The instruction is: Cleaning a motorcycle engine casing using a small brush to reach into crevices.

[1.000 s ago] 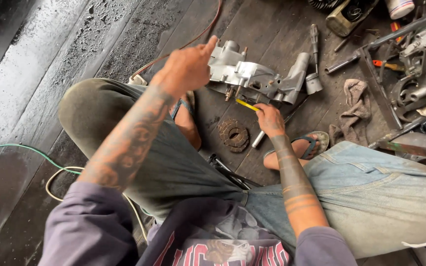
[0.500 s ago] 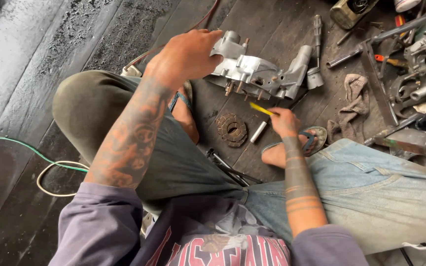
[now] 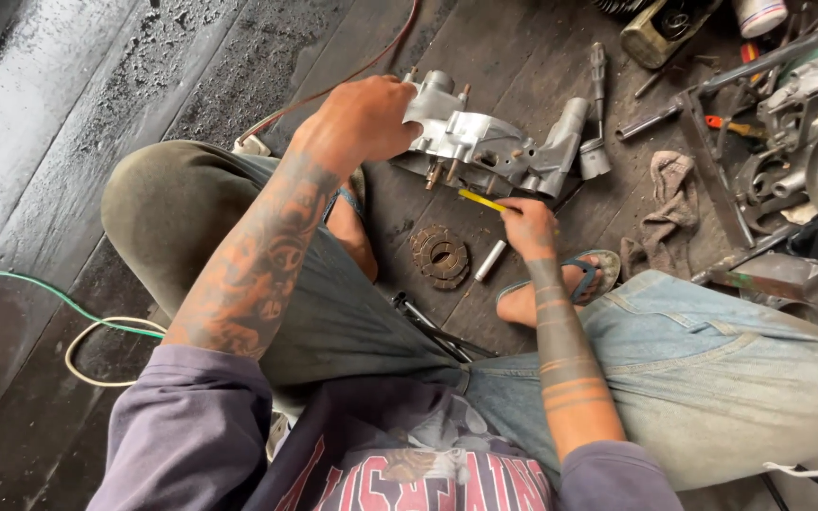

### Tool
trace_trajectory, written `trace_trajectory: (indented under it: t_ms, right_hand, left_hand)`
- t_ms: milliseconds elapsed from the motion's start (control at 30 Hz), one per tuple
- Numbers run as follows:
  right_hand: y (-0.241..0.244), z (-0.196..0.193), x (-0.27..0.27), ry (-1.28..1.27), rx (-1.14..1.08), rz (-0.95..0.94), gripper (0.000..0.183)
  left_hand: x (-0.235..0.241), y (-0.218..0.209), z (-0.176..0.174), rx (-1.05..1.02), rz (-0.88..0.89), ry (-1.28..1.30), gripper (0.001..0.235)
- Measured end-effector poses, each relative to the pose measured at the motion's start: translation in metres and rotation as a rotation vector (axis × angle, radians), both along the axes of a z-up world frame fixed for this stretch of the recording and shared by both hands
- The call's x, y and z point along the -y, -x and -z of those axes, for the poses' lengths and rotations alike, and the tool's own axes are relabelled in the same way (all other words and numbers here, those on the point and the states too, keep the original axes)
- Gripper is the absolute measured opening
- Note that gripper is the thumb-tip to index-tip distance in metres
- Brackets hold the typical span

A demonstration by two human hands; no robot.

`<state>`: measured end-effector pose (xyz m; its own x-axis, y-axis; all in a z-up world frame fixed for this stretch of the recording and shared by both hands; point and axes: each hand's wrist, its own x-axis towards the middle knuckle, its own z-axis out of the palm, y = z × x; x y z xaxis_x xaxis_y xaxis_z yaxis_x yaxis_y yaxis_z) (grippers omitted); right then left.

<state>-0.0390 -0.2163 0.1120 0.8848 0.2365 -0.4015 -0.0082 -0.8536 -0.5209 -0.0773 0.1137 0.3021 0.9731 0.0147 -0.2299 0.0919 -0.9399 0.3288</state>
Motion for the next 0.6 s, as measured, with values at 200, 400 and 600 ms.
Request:
trace_trajectory:
  t_ms: [200,400,600]
  right_hand:
    - [0.002,-0.007,0.001,0.212,-0.008,0.105,0.026]
    - [0.003,-0.008,-0.009,-0.013,-0.01,-0.021,0.029]
    - [-0.007,0.019,0.014,0.264,0.182,0.026,0.024]
  left_hand:
    - [0.001,-0.002,0.006,-0.122,-0.043,0.024,0.034]
    - [0.003,-0.008,0.012,-0.136,-0.062,0.019,0.033]
    - [0.001,-0.011,0.012,-0.119,-0.039,-0.002,0.033]
